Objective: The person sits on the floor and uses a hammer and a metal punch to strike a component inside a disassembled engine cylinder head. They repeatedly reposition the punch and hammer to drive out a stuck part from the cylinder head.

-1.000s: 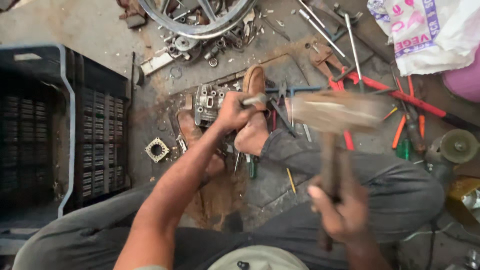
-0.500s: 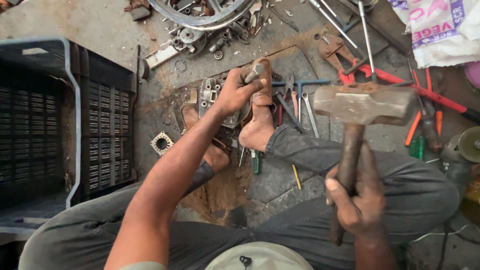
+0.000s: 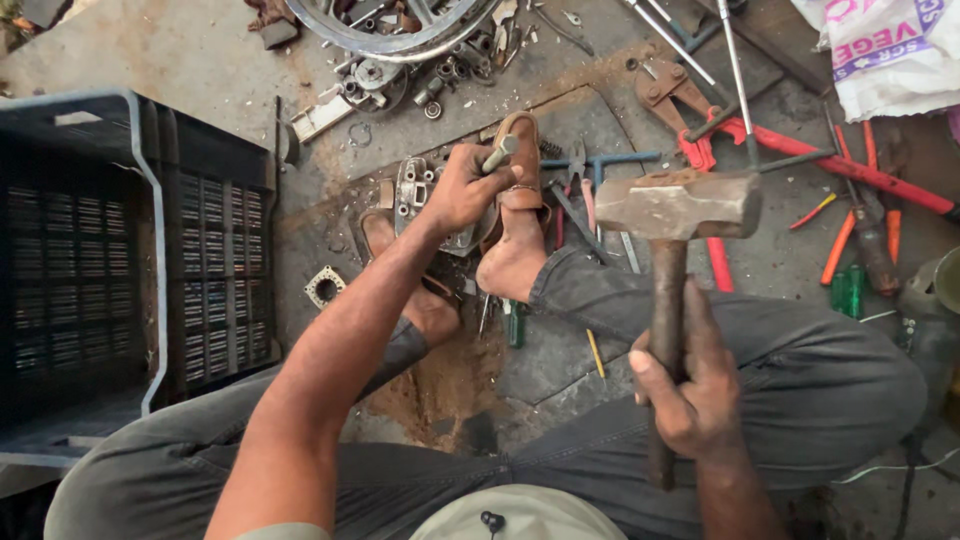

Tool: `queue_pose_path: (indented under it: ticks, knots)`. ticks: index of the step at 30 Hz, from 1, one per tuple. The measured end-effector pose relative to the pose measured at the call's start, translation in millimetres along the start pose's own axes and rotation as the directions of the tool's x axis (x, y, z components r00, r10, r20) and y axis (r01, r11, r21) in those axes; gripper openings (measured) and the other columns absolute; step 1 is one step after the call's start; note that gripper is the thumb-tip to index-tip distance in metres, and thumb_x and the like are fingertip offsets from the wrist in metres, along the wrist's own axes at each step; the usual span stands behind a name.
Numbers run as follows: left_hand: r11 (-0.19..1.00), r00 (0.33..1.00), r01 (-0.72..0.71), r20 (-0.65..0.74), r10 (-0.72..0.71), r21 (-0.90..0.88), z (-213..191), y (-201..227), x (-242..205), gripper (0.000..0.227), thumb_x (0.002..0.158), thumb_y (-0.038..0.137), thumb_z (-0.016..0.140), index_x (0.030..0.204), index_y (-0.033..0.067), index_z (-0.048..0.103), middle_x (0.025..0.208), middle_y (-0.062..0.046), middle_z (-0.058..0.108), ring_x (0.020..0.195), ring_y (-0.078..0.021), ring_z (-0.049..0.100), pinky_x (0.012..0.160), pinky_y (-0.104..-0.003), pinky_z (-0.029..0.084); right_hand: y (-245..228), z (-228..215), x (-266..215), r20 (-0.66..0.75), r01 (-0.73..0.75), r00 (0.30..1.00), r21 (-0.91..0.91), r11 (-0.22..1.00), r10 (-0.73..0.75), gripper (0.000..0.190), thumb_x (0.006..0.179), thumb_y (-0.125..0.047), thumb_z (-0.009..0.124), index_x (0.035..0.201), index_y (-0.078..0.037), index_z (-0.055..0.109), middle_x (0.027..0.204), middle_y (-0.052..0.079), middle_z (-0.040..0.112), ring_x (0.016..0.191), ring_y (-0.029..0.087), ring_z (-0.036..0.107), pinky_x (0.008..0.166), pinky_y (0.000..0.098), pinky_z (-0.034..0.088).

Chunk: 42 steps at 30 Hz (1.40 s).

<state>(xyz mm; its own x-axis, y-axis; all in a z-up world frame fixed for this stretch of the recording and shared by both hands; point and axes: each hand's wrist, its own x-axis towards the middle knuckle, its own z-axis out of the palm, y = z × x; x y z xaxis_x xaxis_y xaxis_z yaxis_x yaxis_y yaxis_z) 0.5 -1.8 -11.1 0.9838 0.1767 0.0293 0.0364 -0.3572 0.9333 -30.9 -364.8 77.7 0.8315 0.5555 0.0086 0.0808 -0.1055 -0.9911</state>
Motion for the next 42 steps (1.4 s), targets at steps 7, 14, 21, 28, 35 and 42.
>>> queue_pose_path:
  ticks: [7,14,21,28,35,42]
  knots:
    - [1.0,0.999,-0.022,0.039,0.021,0.021,4,-7,3,0.036,0.092,0.02,0.071,0.071,0.0001,0.052,0.062,0.001,0.035,0.063,-0.005,0.033,0.051,-0.033,0.031,10,2,0,0.059,0.026,0.998,-0.008,1.0,-0.025,0.084,0.09,-0.005,0.064,0.163,-0.006,0.023,0.08,0.004,0.067,0.055,0.009,0.06,0.051,0.0272,0.053]
    - [0.987,0.999,-0.035,0.02,0.032,0.156,11,10,-4,0.023,0.085,0.019,0.074,0.072,0.0024,0.067,0.058,-0.008,0.056,0.054,-0.0115,0.052,0.052,-0.035,0.043,-6,1,8,0.054,0.033,0.998,-0.031,0.999,-0.032,0.083,0.09,-0.004,0.063,0.164,-0.006,0.024,0.081,0.006,0.066,0.056,0.009,0.058,0.053,0.0272,0.052]
    - [0.971,0.997,-0.077,0.042,0.069,0.227,21,16,-10,0.006,0.079,0.011,0.07,0.08,0.0068,0.074,0.068,-0.017,0.067,0.059,-0.0278,0.068,0.059,-0.038,0.053,-50,-24,11,-0.189,0.343,0.927,0.082,0.936,-0.323,0.035,0.098,-0.013,0.058,0.133,-0.006,0.055,0.088,0.011,0.064,0.065,0.017,0.06,0.056,0.0297,0.053]
    - [0.953,0.988,-0.152,0.03,0.149,0.264,22,-2,-8,0.01,0.074,0.008,0.069,0.082,0.0079,0.075,0.075,-0.016,0.072,0.071,-0.0332,0.072,0.066,-0.04,0.056,-26,30,49,0.099,0.144,0.989,-0.423,0.895,-0.112,0.063,0.097,-0.017,0.063,0.155,-0.002,0.044,0.081,0.015,0.063,0.061,0.021,0.058,0.061,0.0365,0.051]
    - [0.964,0.992,-0.127,0.009,0.129,0.233,20,-14,-2,0.008,0.076,0.012,0.072,0.082,0.008,0.075,0.072,-0.016,0.07,0.066,-0.0251,0.07,0.065,-0.038,0.055,-54,2,20,-0.078,-0.107,0.99,0.093,0.99,0.114,0.073,0.099,-0.016,0.052,0.166,-0.01,0.025,0.078,0.003,0.059,0.057,0.011,0.052,0.051,0.0274,0.049]
    - [1.0,0.979,-0.002,-0.205,-0.003,-0.024,-23,-5,20,0.027,0.086,0.014,0.076,0.079,-0.0037,0.057,0.067,-0.007,0.051,0.065,-0.0116,0.046,0.058,-0.038,0.04,-83,-13,30,-0.166,0.226,0.966,0.152,0.962,-0.2,0.081,0.107,-0.02,0.055,0.174,-0.007,0.012,0.082,0.004,0.057,0.063,0.009,0.053,0.053,0.0238,0.048]
